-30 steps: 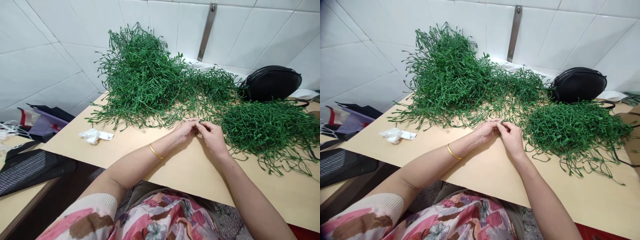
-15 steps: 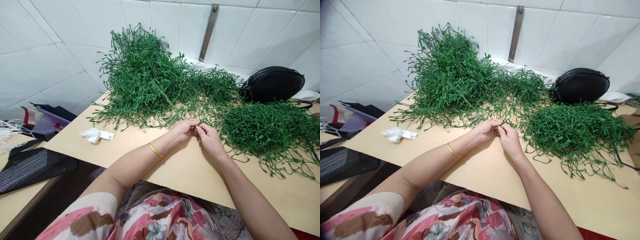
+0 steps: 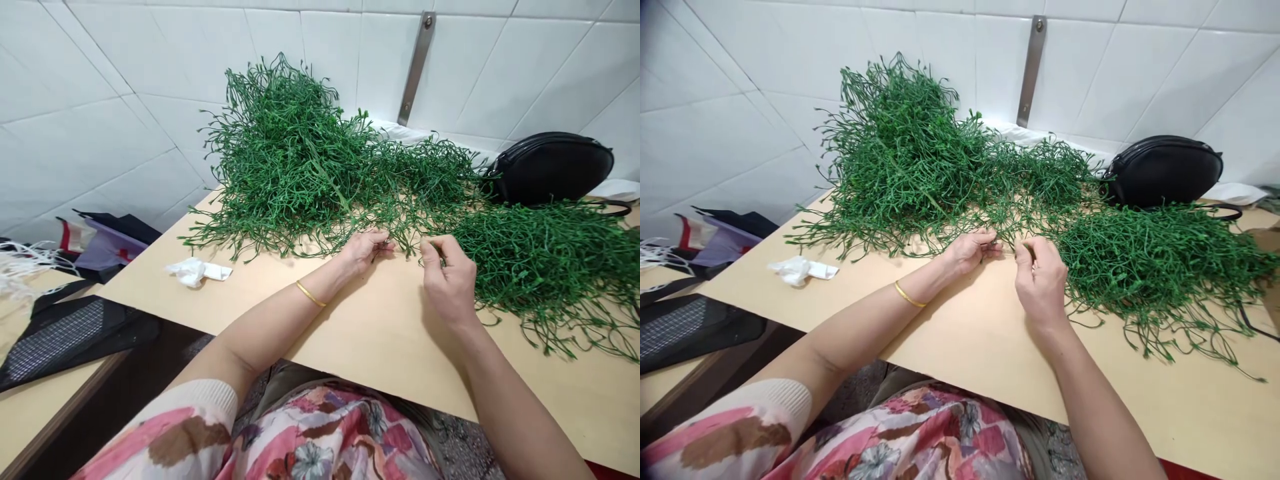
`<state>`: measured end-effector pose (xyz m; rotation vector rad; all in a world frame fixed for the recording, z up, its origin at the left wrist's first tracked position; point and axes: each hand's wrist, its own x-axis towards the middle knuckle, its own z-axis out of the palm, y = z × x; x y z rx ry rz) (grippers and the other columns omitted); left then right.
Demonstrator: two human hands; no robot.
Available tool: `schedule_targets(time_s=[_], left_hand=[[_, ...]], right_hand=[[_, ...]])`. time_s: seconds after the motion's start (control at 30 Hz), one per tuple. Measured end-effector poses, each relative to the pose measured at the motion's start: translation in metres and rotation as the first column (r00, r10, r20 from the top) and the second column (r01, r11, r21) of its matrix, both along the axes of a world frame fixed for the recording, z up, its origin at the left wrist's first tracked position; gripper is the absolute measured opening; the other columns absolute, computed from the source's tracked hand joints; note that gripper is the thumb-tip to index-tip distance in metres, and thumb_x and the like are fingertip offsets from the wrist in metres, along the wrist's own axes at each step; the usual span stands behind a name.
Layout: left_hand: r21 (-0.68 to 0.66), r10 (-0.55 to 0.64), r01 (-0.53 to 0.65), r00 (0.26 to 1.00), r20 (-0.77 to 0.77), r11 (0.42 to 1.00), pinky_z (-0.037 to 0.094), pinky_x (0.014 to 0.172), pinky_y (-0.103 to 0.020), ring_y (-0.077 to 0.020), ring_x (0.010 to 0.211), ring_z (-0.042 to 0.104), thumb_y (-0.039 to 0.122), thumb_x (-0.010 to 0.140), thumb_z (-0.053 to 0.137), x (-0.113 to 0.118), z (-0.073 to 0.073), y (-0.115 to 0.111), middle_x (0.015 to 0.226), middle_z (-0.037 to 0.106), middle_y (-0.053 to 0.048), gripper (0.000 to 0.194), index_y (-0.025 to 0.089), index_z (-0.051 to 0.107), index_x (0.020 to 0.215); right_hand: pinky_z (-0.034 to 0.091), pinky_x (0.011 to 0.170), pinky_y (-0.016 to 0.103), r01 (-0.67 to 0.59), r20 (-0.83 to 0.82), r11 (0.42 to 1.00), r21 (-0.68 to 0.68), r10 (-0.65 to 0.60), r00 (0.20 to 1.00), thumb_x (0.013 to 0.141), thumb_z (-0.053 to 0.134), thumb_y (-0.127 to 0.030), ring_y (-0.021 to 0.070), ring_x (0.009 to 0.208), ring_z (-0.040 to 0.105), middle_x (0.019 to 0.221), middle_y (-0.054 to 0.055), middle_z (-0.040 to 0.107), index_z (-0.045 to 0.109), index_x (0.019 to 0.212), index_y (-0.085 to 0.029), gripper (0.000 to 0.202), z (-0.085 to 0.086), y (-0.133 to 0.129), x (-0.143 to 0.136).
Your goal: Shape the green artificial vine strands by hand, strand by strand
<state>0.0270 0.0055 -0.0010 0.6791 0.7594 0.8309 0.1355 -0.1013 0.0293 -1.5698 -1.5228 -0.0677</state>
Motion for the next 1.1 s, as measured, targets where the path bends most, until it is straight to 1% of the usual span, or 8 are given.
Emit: schedule_targets(time_s=[0.1,0.2,0.3,0.47,0.6,0.73,0.93,1.1], left_hand=[[-0.01,-0.048,0.048,0.999,0.003,0.999,0.049,0.058,-0.024,-0.0105,0.055,0.06,0.004,0.076,0.05,-0.003,0.001,0.001,0.058,0.056,-0.001,0.011,0.013,0.048,0.071],[-0.018,-0.101,0.101,0.995,0.009,0.995,0.05,0.058,-0.025,-0.0115,0.055,0.06,0.001,0.074,0.049,-0.005,0.002,0.0,0.056,0.056,0.0,0.012,0.013,0.05,0.073],[-0.023,-0.171,0.171,0.985,0.001,0.985,0.05,0.058,-0.026,-0.0114,0.053,0.059,0.0,0.072,0.049,-0.004,0.004,-0.005,0.057,0.057,-0.001,0.014,0.012,0.053,0.074],[-0.043,-0.115,0.113,0.991,-0.066,0.993,0.047,0.053,-0.023,-0.0091,0.048,0.054,-0.001,0.07,0.049,0.0,0.007,-0.013,0.057,0.055,0.0,0.015,0.013,0.052,0.071],[-0.042,-0.005,0.002,0.997,-0.071,0.999,0.045,0.051,-0.022,-0.008,0.046,0.051,-0.001,0.071,0.047,0.001,0.009,-0.015,0.054,0.051,0.002,0.016,0.014,0.05,0.069],[-0.08,0.011,-0.012,1.0,-0.015,0.997,0.042,0.049,-0.021,-0.0082,0.047,0.051,-0.001,0.07,0.048,0.0,0.012,-0.015,0.055,0.051,0.002,0.016,0.015,0.05,0.074],[-0.087,-0.1,0.105,0.993,0.06,0.991,0.045,0.056,-0.023,-0.0085,0.05,0.052,-0.002,0.066,0.047,-0.006,0.016,-0.013,0.057,0.053,0.002,0.022,0.014,0.051,0.081],[-0.07,-0.204,0.203,0.979,0.0,0.977,0.047,0.061,-0.026,-0.0107,0.055,0.057,-0.001,0.068,0.048,-0.007,0.015,-0.011,0.06,0.056,-0.001,0.021,0.013,0.053,0.084]], right_hand=[[0.038,0.061,0.027,-0.055,-0.025,0.998,-0.021,0.055,0.998,0.087,0.043,-0.03,0.014,0.063,0.05,0.071,0.002,0.057,0.056,0.084,-0.02,0.017,-0.006,0.005,0.011],[0.04,0.064,0.027,-0.106,0.148,0.994,-0.033,0.11,0.983,0.086,0.04,-0.025,0.0166,0.073,0.054,0.088,0.006,0.06,0.059,0.102,-0.02,0.025,-0.014,0.008,0.009],[0.035,0.054,0.025,-0.06,0.338,0.992,-0.109,0.093,0.937,0.083,0.042,-0.022,0.0145,0.066,0.05,0.089,0.006,0.055,0.058,0.114,-0.024,0.034,-0.02,0.012,0.007],[0.026,0.05,0.024,0.025,0.535,0.998,-0.064,0.013,0.845,0.081,0.045,-0.022,0.0105,0.059,0.039,0.088,0.006,0.049,0.067,0.086,-0.021,0.023,-0.025,0.016,0.008],[0.026,0.054,0.025,-0.017,0.641,1.0,0.023,-0.002,0.768,0.08,0.045,-0.016,0.0103,0.057,0.035,0.081,0.005,0.053,0.064,0.073,-0.018,0.02,-0.025,0.014,0.003],[0.027,0.053,0.024,-0.067,0.605,0.997,-0.034,0.074,0.793,0.082,0.045,-0.018,0.0107,0.056,0.041,0.07,0.002,0.055,0.064,0.076,-0.018,0.019,-0.029,0.013,-0.002],[0.035,0.058,0.024,-0.083,0.463,0.995,-0.056,0.1,0.881,0.082,0.044,-0.017,0.0143,0.066,0.054,0.083,0.005,0.064,0.062,0.103,-0.016,0.028,-0.03,0.013,0.007],[0.04,0.063,0.024,-0.148,0.282,0.984,-0.095,0.17,0.944,0.084,0.045,-0.019,0.015,0.074,0.059,0.085,0.005,0.066,0.065,0.092,-0.018,0.022,-0.027,0.015,0.02]])
